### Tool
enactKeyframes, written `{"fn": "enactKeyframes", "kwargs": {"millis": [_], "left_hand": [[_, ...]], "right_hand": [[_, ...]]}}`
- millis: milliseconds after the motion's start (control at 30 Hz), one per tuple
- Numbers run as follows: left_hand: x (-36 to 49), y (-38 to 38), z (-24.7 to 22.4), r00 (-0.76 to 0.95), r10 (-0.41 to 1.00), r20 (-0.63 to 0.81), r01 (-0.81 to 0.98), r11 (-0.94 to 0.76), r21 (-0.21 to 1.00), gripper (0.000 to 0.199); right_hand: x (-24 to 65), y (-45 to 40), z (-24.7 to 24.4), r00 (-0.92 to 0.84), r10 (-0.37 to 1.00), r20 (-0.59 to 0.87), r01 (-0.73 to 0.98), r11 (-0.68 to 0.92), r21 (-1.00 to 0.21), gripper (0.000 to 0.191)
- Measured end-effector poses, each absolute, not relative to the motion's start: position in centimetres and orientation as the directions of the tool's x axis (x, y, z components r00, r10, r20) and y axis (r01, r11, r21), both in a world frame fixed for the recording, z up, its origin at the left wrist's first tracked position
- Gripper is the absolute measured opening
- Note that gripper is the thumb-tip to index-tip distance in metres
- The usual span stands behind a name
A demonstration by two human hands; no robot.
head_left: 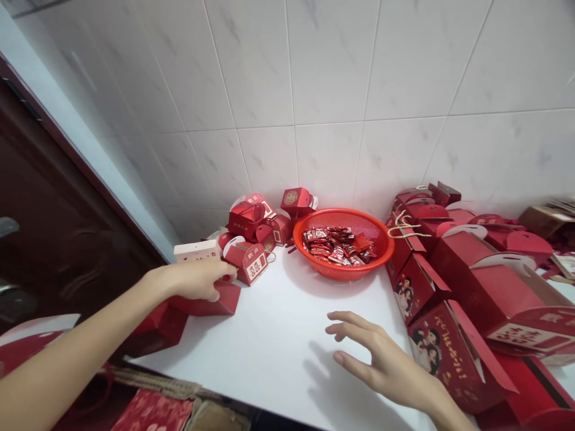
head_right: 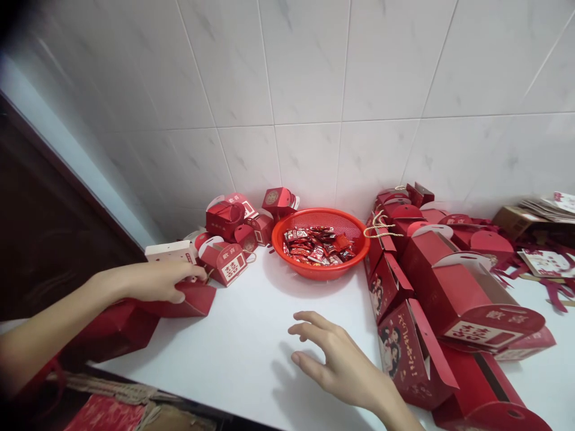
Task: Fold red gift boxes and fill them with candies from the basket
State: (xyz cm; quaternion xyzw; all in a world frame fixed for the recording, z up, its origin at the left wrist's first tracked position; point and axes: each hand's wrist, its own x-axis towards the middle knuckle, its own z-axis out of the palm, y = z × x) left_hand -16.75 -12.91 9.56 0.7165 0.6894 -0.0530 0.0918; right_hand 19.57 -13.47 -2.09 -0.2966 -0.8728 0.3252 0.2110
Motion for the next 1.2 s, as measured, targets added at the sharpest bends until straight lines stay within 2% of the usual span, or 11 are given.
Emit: {"fn": "enactKeyframes", "kwargs": {"millis": [100, 200, 300, 400, 467, 567, 633, 733, 900, 1067, 1200], "left_hand": [[-14.8, -13.1, 10.2, 0.124, 0.904, -0.41, 0.992, -0.104, 0.072, 0.049], [-12.1, -13.9, 10.5, 0.282, 0.861, -0.423, 0.958, -0.228, 0.175, 0.06], [-8.6, -14.8, 9.8, 0.523, 0.773, -0.36, 0.852, -0.476, 0.218, 0.064], [-5.0, -15.1, 8.6, 0.741, 0.628, -0.237, 0.67, -0.716, 0.196, 0.053], [-3.0, -14.9, 7.8, 0.858, 0.484, -0.17, 0.505, -0.855, 0.113, 0.042], [-1.2, -14.2, 6.7, 0.951, 0.285, -0.12, 0.286, -0.958, -0.012, 0.022], [-0.8, -13.7, 6.2, 0.969, 0.234, -0.077, 0.232, -0.972, -0.031, 0.017], [-0.9, -13.2, 5.6, 0.971, 0.239, -0.029, 0.24, -0.97, 0.032, 0.02], [-1.9, -12.3, 5.3, 0.943, 0.315, 0.102, 0.267, -0.905, 0.33, 0.032], [-2.4, -10.3, 5.8, 0.841, 0.492, 0.225, 0.273, -0.745, 0.608, 0.023], [-2.4, -6.4, 6.3, 0.721, 0.607, 0.334, 0.284, -0.699, 0.657, 0.014]], "right_hand": [[19.3, -13.1, -2.5, -0.725, 0.66, 0.197, 0.358, 0.606, -0.71, 0.025], [18.9, -12.6, -3.2, -0.696, 0.682, 0.223, 0.324, 0.576, -0.75, 0.026], [18.2, -11.8, -4.0, -0.598, 0.748, 0.288, 0.257, 0.52, -0.815, 0.035], [17.4, -10.7, -4.8, -0.446, 0.827, 0.341, 0.184, 0.457, -0.87, 0.043], [17.1, -9.9, -5.1, -0.342, 0.871, 0.353, 0.135, 0.418, -0.898, 0.045], [17.1, -8.9, -5.0, -0.23, 0.906, 0.356, 0.048, 0.376, -0.925, 0.047], [17.5, -8.5, -4.5, -0.253, 0.909, 0.332, 0.016, 0.347, -0.938, 0.044], [18.4, -8.4, -3.7, -0.352, 0.892, 0.282, -0.025, 0.292, -0.956, 0.037], [19.0, -8.6, -3.5, -0.378, 0.89, 0.255, -0.125, 0.223, -0.967, 0.019], [18.4, -8.6, -4.2, -0.318, 0.923, 0.216, -0.214, 0.152, -0.965, 0.031], [17.7, -9.0, -4.7, -0.195, 0.965, 0.172, -0.233, 0.125, -0.965, 0.04]]}}
